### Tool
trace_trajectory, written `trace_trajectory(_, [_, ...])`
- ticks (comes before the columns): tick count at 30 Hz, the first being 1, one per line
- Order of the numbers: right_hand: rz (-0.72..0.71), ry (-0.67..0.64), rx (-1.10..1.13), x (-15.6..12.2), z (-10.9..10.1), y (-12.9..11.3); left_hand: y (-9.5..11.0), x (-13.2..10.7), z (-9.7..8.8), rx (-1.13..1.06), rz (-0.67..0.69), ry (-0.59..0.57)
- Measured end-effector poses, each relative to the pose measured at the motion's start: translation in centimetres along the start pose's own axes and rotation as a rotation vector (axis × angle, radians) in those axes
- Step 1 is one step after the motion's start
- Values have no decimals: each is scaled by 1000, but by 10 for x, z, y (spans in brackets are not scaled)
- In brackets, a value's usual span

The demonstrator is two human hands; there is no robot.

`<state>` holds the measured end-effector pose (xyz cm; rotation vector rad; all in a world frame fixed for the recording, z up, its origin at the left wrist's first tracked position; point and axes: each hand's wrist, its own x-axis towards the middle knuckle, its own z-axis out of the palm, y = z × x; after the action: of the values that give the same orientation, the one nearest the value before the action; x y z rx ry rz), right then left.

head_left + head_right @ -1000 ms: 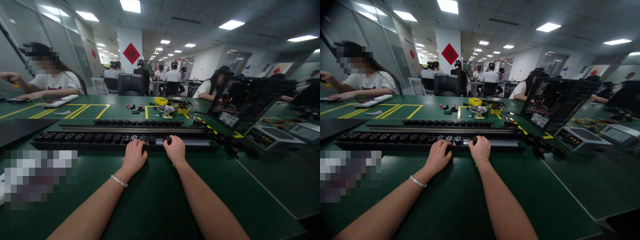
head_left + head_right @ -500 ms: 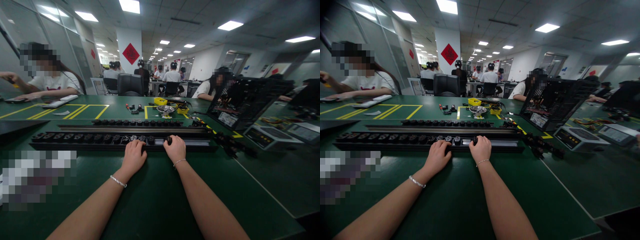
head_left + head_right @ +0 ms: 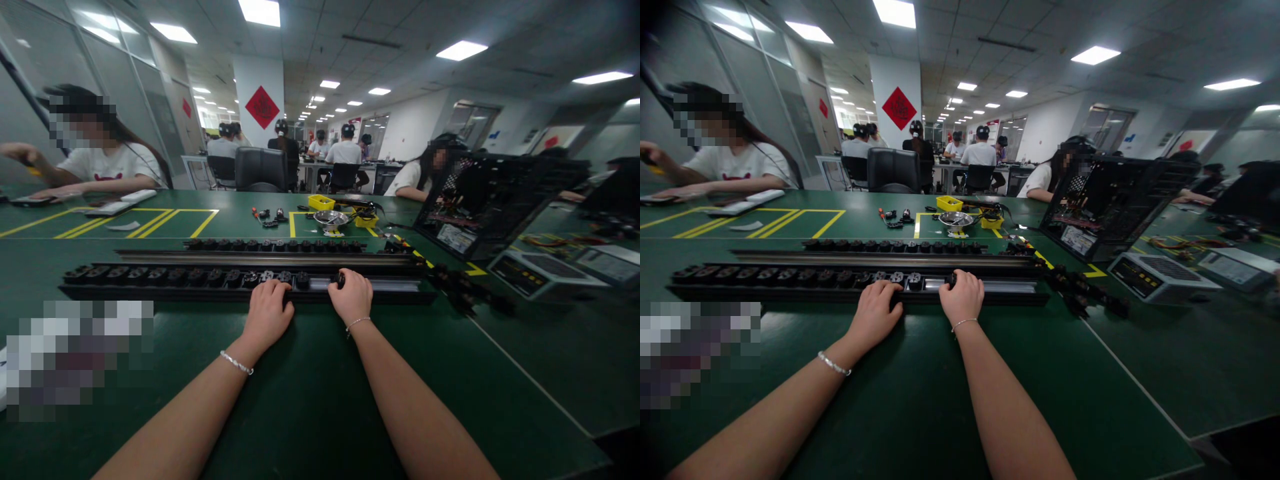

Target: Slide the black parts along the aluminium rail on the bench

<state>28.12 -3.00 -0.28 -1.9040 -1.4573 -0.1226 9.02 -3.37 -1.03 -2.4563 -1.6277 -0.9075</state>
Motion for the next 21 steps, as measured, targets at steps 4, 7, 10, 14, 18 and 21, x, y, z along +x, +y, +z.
trace_trajectory(4, [21, 30, -18, -1, 1, 0, 0, 0, 0, -9, 2, 8])
trace_trajectory(7, [27, 34, -19, -2, 1, 0, -1, 0, 1, -16, 4, 13])
trace_trajectory(10, [36, 32, -25, -2, 3, 0, -1, 0, 0, -16, 2, 10])
trace_trajectory(14, [48, 25, -35, -1, 4, 1, -1, 0, 1, -21, 1, 9])
trace_trajectory(18, [49, 22, -27, -1, 4, 1, -2, 0, 1, -25, -4, 8])
trace_trajectory(21, [53, 23, -22, 0, 2, 1, -2, 0, 1, -27, -4, 5])
